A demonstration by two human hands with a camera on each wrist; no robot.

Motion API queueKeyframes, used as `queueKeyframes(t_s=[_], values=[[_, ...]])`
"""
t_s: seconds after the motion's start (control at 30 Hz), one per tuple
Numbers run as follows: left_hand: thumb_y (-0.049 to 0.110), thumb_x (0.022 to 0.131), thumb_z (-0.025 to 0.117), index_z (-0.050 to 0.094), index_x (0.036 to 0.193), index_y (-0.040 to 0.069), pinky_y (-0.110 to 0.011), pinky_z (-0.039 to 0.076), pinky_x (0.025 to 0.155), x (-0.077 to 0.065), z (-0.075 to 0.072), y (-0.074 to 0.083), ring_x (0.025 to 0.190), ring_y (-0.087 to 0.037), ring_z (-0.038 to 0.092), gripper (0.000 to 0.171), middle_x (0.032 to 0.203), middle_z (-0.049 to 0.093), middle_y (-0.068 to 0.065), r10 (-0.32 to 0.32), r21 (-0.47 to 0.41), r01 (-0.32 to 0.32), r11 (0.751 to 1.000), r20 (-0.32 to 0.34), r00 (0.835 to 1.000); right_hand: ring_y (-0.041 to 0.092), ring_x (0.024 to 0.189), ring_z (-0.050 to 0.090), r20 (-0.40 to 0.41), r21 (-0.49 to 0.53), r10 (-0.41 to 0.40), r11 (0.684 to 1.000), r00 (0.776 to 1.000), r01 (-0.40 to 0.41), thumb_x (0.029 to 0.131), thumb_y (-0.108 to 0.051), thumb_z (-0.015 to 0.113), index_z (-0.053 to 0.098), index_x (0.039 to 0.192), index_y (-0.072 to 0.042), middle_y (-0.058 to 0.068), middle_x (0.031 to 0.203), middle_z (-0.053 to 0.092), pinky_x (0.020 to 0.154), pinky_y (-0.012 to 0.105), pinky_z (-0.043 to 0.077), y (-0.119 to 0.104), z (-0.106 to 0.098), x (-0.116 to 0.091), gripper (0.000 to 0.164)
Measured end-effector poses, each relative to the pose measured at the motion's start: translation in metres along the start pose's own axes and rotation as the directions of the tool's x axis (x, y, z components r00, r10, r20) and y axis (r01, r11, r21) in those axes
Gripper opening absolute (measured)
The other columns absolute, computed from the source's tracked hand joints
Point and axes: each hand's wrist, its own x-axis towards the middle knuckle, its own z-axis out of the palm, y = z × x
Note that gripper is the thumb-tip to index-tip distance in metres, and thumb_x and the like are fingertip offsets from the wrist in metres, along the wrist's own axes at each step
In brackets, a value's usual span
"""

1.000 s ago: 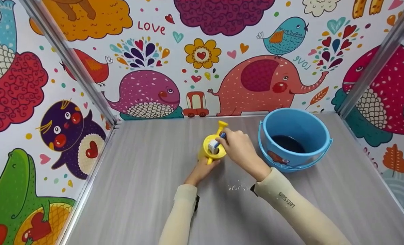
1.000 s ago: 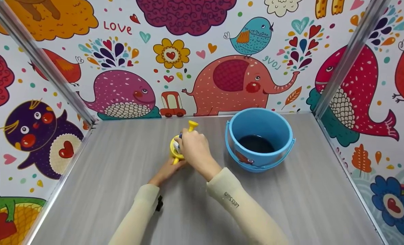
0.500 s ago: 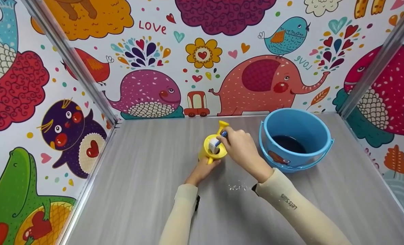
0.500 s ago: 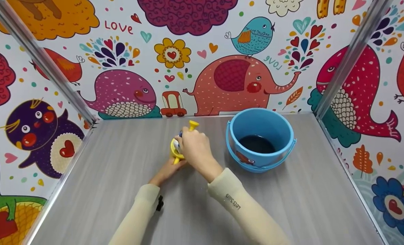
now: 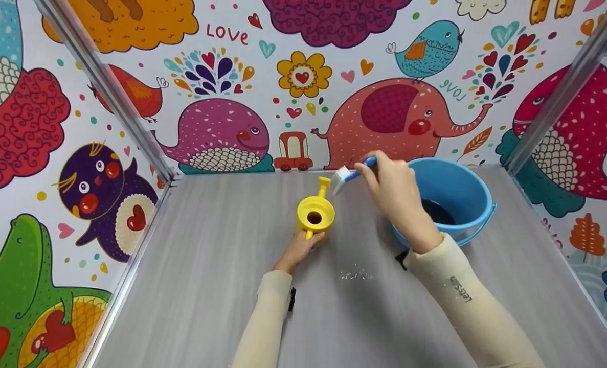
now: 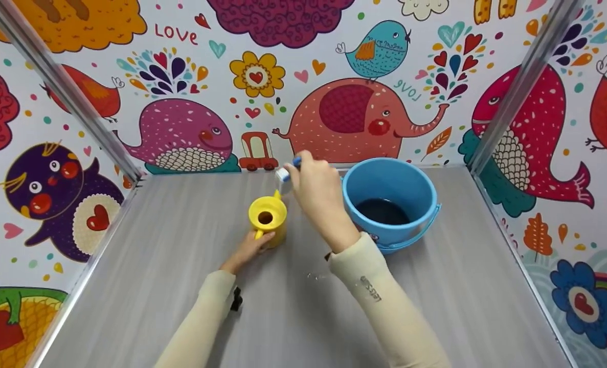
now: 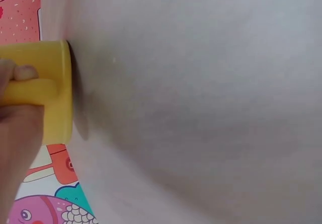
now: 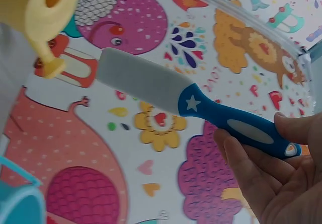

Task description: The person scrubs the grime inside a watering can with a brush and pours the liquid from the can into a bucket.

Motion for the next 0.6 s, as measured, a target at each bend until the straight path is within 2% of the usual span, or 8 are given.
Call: queueKeyframes(t_s=[0.13,0.27,0.43,0.6], values=[[0.027,0.097,0.061,0.056,0.095,0.008,-0.023,0.039,0.065,0.000,0.001,0.000,0.069,-0.010,0.043,0.020,0.072,0.042,0.006,0.003,-0.039,-0.003,0.999,-0.020,1.000,0.024,0.065,0.059,0.006,0.010,0.031,0.999,1.000,-0.031,0.096,-0.030,0.064,0.063,0.117,-0.002,0.013,0.079,0.068,0.070,0.042,0.059,0.021,0.010,-0.006,0.034],[0.027,0.097,0.062,0.059,0.112,0.002,-0.024,0.042,0.074,0.001,0.002,0.000,0.082,-0.011,0.047,0.030,0.084,0.048,0.004,-0.009,-0.006,0.009,1.000,-0.050,0.999,0.024,0.066,0.060,0.005,0.022,0.047,0.999,0.999,-0.048,0.097,-0.031,0.063,0.064,0.117,-0.002,0.014,0.080,0.069,0.069,0.042,0.059,0.040,0.021,-0.013,0.035],[0.025,0.097,0.061,0.061,0.109,0.000,-0.024,0.041,0.077,0.001,0.003,0.001,0.083,-0.010,0.047,0.028,0.085,0.051,0.004,0.013,0.028,-0.011,1.000,-0.065,0.998,0.023,0.067,0.061,0.019,0.035,0.055,0.998,0.998,-0.056,0.097,-0.032,0.062,0.064,0.117,-0.001,0.014,0.087,0.071,0.067,0.040,0.057,0.060,0.038,-0.022,0.036],[0.024,0.097,0.061,0.053,0.088,0.012,-0.022,0.038,0.061,0.001,0.002,0.000,0.061,-0.007,0.042,0.017,0.063,0.041,0.008,-0.013,-0.018,0.012,1.000,-0.050,0.999,0.023,0.068,0.061,0.009,0.046,0.049,0.998,0.999,-0.049,0.097,-0.029,0.063,0.066,0.113,0.001,0.016,0.089,0.072,0.066,0.040,0.055,0.078,0.058,-0.030,0.034]])
